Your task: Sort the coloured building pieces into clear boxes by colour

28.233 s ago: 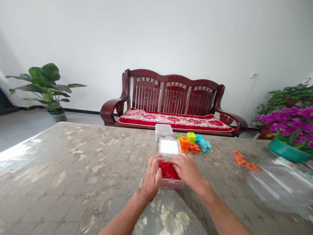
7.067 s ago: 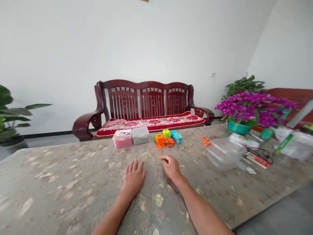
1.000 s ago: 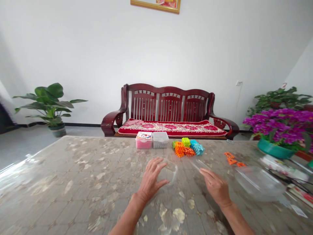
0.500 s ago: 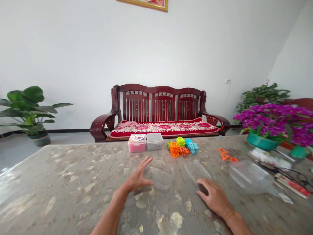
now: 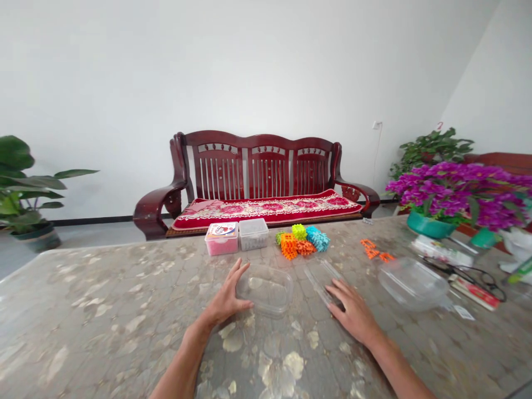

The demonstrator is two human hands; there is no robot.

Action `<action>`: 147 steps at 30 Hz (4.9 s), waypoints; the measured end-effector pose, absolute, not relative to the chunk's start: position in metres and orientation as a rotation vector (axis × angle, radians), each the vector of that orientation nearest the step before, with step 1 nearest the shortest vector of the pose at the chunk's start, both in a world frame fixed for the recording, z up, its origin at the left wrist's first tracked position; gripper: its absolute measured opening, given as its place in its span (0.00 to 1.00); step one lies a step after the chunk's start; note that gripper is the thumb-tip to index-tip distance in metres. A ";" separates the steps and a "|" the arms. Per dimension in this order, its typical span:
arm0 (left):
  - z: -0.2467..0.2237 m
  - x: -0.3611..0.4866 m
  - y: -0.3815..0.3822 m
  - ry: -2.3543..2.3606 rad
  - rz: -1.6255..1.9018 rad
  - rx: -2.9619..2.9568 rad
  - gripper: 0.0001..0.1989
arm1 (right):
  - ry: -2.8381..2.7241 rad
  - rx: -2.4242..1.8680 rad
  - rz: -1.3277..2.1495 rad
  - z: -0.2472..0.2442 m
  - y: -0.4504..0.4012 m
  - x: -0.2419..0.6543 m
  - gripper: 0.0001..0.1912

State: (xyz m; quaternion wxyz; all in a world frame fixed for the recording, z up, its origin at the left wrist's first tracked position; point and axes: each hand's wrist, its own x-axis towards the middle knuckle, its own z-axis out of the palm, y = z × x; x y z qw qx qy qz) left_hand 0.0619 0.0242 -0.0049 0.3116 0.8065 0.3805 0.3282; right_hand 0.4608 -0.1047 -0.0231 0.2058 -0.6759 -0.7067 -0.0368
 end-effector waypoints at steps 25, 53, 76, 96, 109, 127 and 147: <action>-0.006 0.076 0.037 0.972 1.002 2.018 0.43 | -2.077 -1.698 -0.462 -0.021 -0.108 0.471 0.20; -0.002 0.080 0.037 0.975 1.020 1.985 0.30 | -2.090 -1.566 -0.007 0.067 0.078 0.409 0.25; -0.004 0.085 0.036 0.836 1.086 1.838 0.47 | -2.185 -1.473 0.386 0.093 0.034 0.321 0.29; -0.002 0.086 0.033 0.887 1.045 1.810 0.50 | -2.084 -1.843 -0.006 0.092 0.079 0.378 0.28; 0.001 0.086 0.032 0.917 1.009 1.809 0.49 | -2.153 -1.819 0.040 0.095 0.080 0.376 0.33; 0.001 0.087 0.032 0.907 1.067 1.762 0.48 | -2.046 -1.618 0.272 0.076 0.049 0.371 0.17; 0.003 0.073 0.041 0.998 1.185 1.773 0.44 | -1.706 -2.049 0.206 0.011 0.027 0.396 0.22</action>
